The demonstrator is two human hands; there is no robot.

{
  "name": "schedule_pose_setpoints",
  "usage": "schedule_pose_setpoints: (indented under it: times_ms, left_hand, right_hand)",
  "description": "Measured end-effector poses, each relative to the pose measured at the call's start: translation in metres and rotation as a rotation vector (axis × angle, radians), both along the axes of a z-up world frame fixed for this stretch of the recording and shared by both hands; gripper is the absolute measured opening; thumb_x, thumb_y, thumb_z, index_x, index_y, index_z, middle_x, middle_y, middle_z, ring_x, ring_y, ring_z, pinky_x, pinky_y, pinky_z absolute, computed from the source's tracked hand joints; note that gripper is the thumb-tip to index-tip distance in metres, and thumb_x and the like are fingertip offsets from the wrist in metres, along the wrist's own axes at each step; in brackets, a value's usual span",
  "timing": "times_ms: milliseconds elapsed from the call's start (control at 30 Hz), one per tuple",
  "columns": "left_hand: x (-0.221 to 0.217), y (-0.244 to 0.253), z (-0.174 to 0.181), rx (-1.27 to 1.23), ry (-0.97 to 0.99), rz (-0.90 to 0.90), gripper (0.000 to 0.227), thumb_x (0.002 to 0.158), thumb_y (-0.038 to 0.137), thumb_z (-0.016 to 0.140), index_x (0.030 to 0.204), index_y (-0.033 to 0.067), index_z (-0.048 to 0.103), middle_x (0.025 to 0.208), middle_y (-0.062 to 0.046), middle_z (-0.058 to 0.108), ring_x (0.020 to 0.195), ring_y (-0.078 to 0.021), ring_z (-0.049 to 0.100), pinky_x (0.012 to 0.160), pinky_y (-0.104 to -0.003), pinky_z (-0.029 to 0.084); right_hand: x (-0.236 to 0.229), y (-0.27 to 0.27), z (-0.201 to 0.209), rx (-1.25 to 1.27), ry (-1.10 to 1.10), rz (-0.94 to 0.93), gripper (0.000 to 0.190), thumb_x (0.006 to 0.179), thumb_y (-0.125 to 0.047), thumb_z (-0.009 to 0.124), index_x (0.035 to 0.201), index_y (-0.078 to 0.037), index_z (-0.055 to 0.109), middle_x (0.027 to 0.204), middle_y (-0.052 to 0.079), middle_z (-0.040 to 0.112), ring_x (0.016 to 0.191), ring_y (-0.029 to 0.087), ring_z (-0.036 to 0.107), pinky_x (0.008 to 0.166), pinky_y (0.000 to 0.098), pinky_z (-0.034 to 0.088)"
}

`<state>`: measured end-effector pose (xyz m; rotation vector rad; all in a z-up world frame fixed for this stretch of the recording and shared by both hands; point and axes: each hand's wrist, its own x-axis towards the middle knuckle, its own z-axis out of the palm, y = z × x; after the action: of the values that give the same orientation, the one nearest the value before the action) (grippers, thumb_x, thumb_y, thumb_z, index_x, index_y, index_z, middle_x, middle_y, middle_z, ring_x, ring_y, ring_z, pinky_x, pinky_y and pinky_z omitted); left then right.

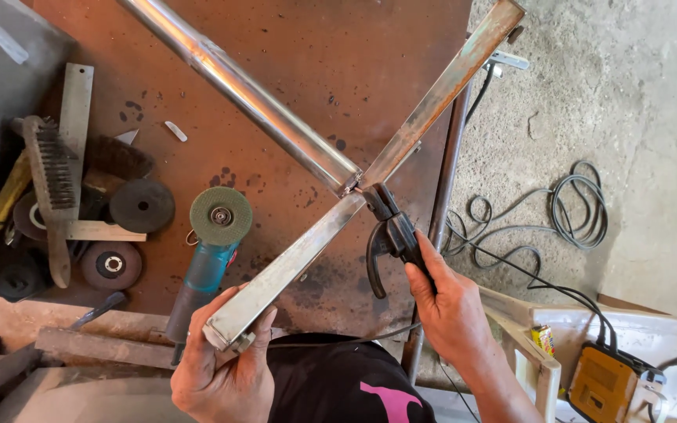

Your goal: The person uses an angle grinder to smooth metal joints and then welds a metal pipe to a cross-shaped metal base.

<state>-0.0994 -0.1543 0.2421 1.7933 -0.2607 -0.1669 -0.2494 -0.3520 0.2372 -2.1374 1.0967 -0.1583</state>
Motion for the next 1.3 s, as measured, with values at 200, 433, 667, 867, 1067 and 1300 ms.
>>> schedule_pose_setpoints:
  times_ms: [200,433,667,867,1067,1300]
  left_hand:
    - [0.0,-0.004,0.003,-0.03,-0.012,-0.004,0.043,0.083,-0.004,0.082,0.122,-0.0093,0.063,0.117,-0.016,0.073,0.107,-0.0189,0.074,0.095,-0.028,0.06]
    - [-0.001,-0.005,0.001,-0.088,-0.026,-0.004,0.042,0.085,-0.003,0.081,0.122,-0.0085,0.062,0.119,-0.016,0.072,0.109,-0.0181,0.074,0.097,-0.027,0.059]
    - [0.0,-0.005,0.006,0.005,-0.063,-0.009,0.043,0.082,-0.002,0.084,0.12,-0.0079,0.064,0.116,-0.015,0.074,0.105,-0.0178,0.074,0.094,-0.027,0.059]
    - [0.0,-0.007,0.0,-0.062,-0.079,0.004,0.043,0.083,-0.002,0.084,0.12,-0.0068,0.063,0.117,-0.015,0.073,0.105,-0.0176,0.074,0.094,-0.027,0.059]
    - [0.002,-0.006,-0.006,-0.084,-0.122,-0.015,0.04,0.085,-0.003,0.084,0.119,-0.0067,0.064,0.116,-0.014,0.073,0.103,-0.0179,0.075,0.092,-0.027,0.061]
    - [0.0,-0.007,-0.003,-0.142,-0.078,-0.003,0.039,0.086,-0.006,0.082,0.121,-0.0073,0.064,0.117,-0.013,0.073,0.102,-0.0162,0.074,0.093,-0.026,0.059]
  right_hand:
    - [0.0,0.0,0.006,-0.049,-0.004,0.013,0.051,0.098,-0.025,0.063,0.145,-0.007,0.053,0.101,0.025,0.073,0.08,0.033,0.076,0.071,0.0365,0.056]
    - [0.005,-0.002,0.011,0.001,0.115,-0.025,0.052,0.097,-0.024,0.063,0.146,-0.009,0.053,0.092,0.024,0.072,0.072,0.034,0.073,0.067,0.0384,0.055]
    - [0.007,-0.001,0.015,-0.069,0.041,0.031,0.05,0.098,-0.023,0.062,0.145,-0.007,0.052,0.093,0.023,0.073,0.071,0.031,0.073,0.066,0.0382,0.055]
    - [0.01,-0.003,0.018,-0.006,0.154,-0.029,0.052,0.097,-0.024,0.062,0.146,-0.01,0.053,0.086,0.023,0.072,0.068,0.034,0.072,0.065,0.0396,0.055]
    - [0.008,-0.002,0.017,-0.08,0.028,0.072,0.05,0.099,-0.022,0.062,0.146,-0.006,0.052,0.098,0.026,0.073,0.088,0.039,0.075,0.07,0.0404,0.056]
    - [0.009,-0.002,0.014,-0.066,0.106,0.023,0.051,0.098,-0.023,0.063,0.145,-0.007,0.053,0.1,0.027,0.073,0.092,0.042,0.073,0.072,0.0399,0.055]
